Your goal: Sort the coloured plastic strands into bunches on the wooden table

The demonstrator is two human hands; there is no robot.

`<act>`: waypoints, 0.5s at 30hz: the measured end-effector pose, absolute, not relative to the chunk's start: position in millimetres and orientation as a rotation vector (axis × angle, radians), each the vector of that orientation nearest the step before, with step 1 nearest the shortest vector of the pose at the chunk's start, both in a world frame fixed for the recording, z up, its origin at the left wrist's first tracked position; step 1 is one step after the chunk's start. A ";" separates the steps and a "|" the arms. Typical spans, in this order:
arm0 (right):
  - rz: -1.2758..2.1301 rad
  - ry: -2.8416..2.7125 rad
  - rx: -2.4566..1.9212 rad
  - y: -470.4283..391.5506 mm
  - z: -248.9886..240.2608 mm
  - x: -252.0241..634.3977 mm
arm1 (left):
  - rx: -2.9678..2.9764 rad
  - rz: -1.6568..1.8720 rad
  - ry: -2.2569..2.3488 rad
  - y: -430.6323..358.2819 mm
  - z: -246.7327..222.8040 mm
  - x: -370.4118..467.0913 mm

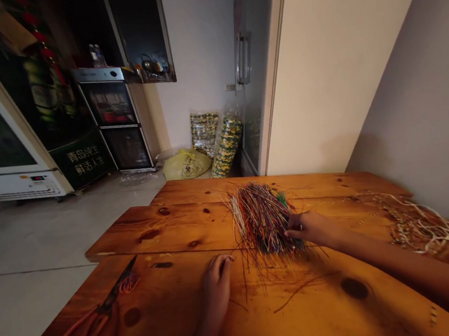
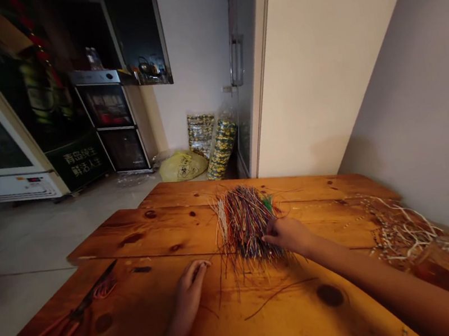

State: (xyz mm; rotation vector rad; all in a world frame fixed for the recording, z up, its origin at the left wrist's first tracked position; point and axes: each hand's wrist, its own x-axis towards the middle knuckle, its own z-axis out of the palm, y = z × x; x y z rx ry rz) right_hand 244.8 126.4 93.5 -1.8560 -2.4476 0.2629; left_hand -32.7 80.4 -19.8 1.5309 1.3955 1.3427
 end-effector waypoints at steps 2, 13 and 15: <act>0.227 -2.461 -1.906 126.4 88.1 246.3 | 1.534 1.333 1.391 80.2 -20.4 -33.0; 0.220 -2.514 -1.994 107.3 76.0 242.8 | 1.558 1.357 1.391 82.6 -20.5 -32.8; 0.250 -2.498 -1.990 107.9 77.7 246.9 | 1.586 1.353 1.405 79.7 -19.8 -34.8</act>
